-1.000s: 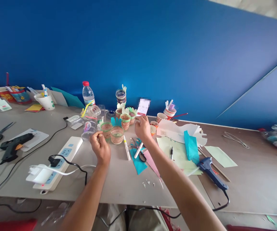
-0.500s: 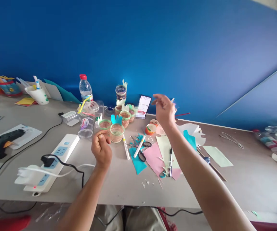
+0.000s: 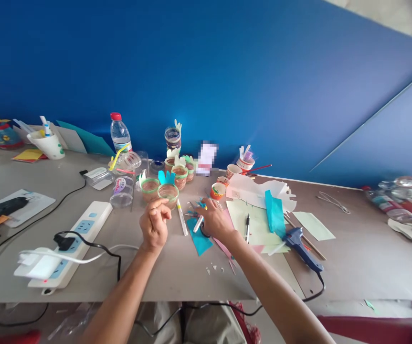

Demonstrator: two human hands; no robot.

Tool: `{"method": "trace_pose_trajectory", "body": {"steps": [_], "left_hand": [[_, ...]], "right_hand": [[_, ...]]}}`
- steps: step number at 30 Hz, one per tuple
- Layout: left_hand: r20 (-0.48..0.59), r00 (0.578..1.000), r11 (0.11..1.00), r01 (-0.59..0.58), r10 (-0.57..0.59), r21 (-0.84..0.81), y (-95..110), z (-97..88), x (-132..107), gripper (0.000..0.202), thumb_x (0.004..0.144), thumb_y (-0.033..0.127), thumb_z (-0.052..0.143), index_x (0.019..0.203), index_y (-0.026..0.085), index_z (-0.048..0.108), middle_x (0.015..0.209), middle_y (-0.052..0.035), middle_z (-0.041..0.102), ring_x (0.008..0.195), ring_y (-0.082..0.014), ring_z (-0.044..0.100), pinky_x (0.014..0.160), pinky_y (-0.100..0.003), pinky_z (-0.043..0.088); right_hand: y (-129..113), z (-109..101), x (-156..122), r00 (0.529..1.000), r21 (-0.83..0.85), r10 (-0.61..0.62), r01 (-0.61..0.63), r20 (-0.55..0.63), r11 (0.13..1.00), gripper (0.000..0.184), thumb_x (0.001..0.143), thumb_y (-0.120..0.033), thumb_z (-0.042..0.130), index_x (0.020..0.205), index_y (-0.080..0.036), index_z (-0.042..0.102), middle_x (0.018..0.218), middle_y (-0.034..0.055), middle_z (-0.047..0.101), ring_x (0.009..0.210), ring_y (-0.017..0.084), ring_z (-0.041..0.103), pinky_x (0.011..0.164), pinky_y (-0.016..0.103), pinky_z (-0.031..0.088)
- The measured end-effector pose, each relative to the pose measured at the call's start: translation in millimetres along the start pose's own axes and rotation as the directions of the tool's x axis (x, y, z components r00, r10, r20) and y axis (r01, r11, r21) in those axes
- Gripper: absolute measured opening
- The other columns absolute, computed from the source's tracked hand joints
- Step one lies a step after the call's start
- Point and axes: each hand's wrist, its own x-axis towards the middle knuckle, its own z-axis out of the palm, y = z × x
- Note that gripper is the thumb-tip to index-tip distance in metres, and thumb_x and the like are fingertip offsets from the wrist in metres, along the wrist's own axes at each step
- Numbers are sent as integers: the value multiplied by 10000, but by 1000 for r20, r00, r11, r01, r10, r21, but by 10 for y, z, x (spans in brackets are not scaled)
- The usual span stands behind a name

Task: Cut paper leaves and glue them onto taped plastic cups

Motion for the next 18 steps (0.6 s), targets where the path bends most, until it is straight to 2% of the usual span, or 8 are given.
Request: {"method": "trace_pose_trajectory", "body": {"steps": [2,4,6,10,13,15,16,18], "left_hand": [[68,998,1000,13,-11,-28,-23,18,-47,549,938,584,224,1003,183,592,639,-16,604,427,-118,432,451,-267,383],[159,987,1000,-28,30,-13,-38,39,-84,534,931,586,253,1038,188,592,732,-38,638,477,-124,487,502,-277,427],[243,966,995,-98,87,30,-27,66,-98,443,937,521,324,1044,193,601,786,-53,655,582,-148,567,601,-293,475],[347,927,974,-192,140,122,55,133,-71,223,910,339,461,968,190,617,834,-71,668,771,-187,623,746,-319,487],[463,885,989,-114,57,97,101,180,-54,211,896,331,489,962,177,616,882,-81,662,813,-194,610,772,-329,476],[570,817,996,70,-91,58,117,210,-60,242,891,373,502,972,172,610,905,-83,658,819,-195,605,750,-322,476],[632,755,980,196,-175,37,125,225,-67,262,887,398,508,976,170,602,880,-76,655,796,-193,604,723,-316,478],[747,591,893,451,-305,7,142,254,-84,287,868,435,535,957,166,579,770,-45,635,707,-179,593,662,-305,479]], "right_hand": [[9,48,18,999,-46,-18,19,32,999,406,702,3,548,981,-228,730,1191,149,563,990,281,561,840,415,486],[31,76,31,998,-68,-36,39,46,997,363,725,-4,542,951,-216,732,1184,151,568,996,284,550,839,415,476],[57,71,32,998,-75,-57,59,32,995,328,766,-15,521,930,-209,728,1183,151,572,1004,281,540,841,414,462],[71,-58,-3,993,-60,-85,80,-79,995,320,799,-13,488,945,-198,705,1193,147,558,1003,254,529,821,375,435],[16,-190,-45,971,-64,-126,116,-201,991,275,820,-55,497,959,-192,690,1229,146,530,978,239,528,783,345,416],[-44,-236,-71,950,-55,-146,136,-277,989,240,837,-97,501,952,-197,686,1197,138,534,908,221,526,754,335,403],[-76,-241,-83,939,-44,-144,137,-312,990,220,842,-114,503,931,-197,687,1149,131,545,861,212,520,735,331,397],[-135,-220,-105,920,-10,-122,127,-371,992,185,842,-137,512,856,-194,687,1024,114,559,777,197,498,691,323,387]]}}
